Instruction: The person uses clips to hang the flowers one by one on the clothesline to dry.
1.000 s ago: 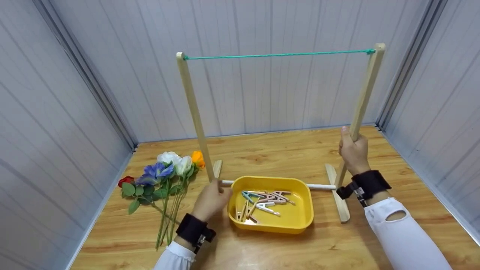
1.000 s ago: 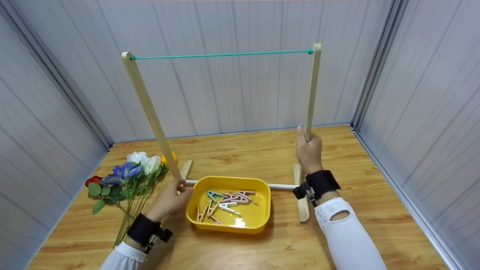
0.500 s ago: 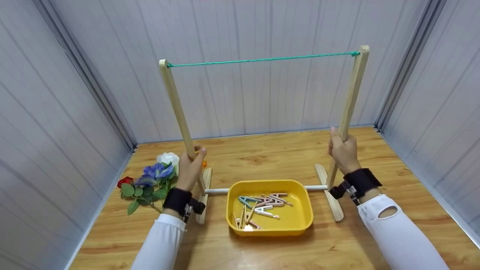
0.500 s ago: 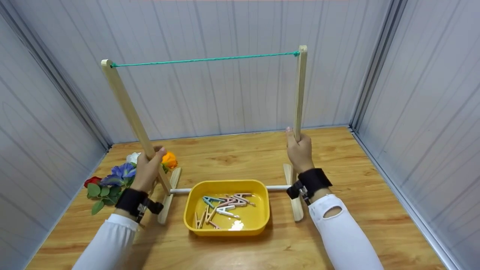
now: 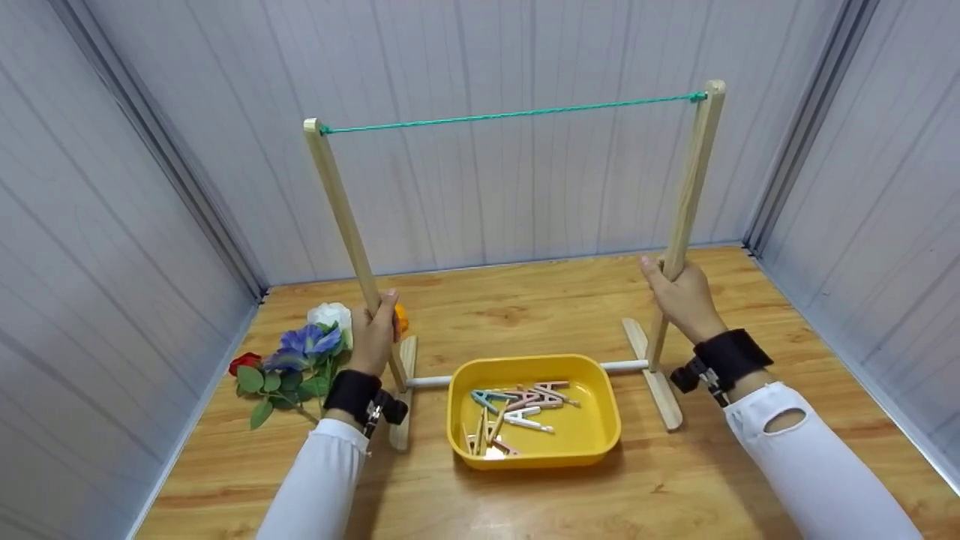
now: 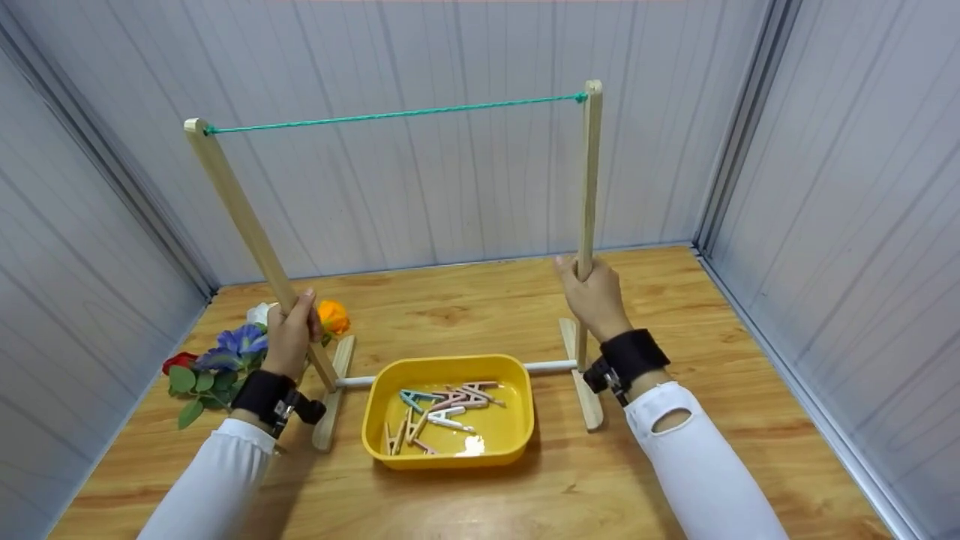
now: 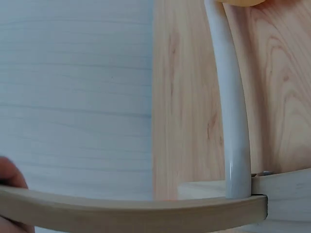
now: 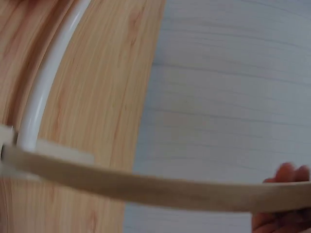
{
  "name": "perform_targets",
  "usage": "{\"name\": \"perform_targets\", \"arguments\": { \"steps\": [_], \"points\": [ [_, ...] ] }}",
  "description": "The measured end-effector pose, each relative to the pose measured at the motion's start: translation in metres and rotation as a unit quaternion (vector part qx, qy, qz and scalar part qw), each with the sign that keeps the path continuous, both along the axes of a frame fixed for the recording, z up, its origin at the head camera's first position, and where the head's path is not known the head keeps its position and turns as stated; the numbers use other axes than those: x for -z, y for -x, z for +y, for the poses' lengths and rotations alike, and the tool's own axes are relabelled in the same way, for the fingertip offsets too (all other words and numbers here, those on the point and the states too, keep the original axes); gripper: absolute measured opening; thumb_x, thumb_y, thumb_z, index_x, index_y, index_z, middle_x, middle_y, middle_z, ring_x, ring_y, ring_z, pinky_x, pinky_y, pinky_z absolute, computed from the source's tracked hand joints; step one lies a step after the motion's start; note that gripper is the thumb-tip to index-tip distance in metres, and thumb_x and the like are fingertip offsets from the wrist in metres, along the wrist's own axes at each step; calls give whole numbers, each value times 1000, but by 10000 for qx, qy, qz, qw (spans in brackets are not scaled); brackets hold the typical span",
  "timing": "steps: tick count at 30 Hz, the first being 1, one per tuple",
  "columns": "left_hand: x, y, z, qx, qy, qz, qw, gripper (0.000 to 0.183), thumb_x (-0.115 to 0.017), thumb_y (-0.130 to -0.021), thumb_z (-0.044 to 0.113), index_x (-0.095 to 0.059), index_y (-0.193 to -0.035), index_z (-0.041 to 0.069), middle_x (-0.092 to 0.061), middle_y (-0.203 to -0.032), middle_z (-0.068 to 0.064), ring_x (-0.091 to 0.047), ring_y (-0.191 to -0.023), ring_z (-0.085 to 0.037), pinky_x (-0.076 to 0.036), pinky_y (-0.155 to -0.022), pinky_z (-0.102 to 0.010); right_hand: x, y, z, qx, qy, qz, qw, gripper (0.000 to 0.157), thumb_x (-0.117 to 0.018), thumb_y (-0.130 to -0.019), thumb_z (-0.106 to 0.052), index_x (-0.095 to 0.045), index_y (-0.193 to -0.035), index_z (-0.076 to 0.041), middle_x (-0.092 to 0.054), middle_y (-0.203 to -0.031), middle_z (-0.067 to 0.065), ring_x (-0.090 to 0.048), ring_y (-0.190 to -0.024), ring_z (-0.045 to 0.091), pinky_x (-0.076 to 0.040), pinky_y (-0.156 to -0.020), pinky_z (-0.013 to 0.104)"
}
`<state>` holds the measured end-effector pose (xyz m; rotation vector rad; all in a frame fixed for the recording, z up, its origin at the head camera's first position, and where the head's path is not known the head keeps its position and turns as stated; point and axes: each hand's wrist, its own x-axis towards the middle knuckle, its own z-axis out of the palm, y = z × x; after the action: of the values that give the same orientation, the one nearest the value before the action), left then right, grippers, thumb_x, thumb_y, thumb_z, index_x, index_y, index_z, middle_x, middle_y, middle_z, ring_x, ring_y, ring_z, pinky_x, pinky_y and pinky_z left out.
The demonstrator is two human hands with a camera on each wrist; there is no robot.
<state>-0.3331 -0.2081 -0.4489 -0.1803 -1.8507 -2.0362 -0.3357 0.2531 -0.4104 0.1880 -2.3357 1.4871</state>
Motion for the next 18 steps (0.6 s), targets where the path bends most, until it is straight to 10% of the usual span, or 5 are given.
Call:
{"name": "perform_targets", "arguments": {
  "steps": [4, 11, 18],
  "points": [
    [3, -2, 3, -254, -76, 168, 9995, 51, -52, -113, 14, -54, -63, 8, -48, -51, 6, -37, -42, -5, -32, -45, -21, -3, -9, 3, 736, -1680, -153, 9829, 56, -63, -105, -60, -57, -80, -11, -50, -62, -2, -48, -53, 16, -40, -46, 30],
    [4, -6, 6, -673, 78, 93, 9977, 51, -53, -112, 16, -57, -62, 13, -51, -53, 6, -46, -49, -8, -37, -52, -22, -20, -36, 0, 918, -3851, -1217, 9102, 80, -44, -103, -80, -63, -66, -12, -50, -59, 2, -49, -54, 21, -35, -45, 31],
    [3, -8, 9, -822, 166, 87, 9964, 50, -54, -112, 12, -58, -62, 13, -54, -53, 7, -48, -49, -8, -38, -52, -22, -20, -47, -33, 157, -4255, -1098, 8982, 61, -64, -105, -54, -51, -59, -15, -44, -58, -2, -47, -52, 17, -37, -46, 30]
  ]
}}
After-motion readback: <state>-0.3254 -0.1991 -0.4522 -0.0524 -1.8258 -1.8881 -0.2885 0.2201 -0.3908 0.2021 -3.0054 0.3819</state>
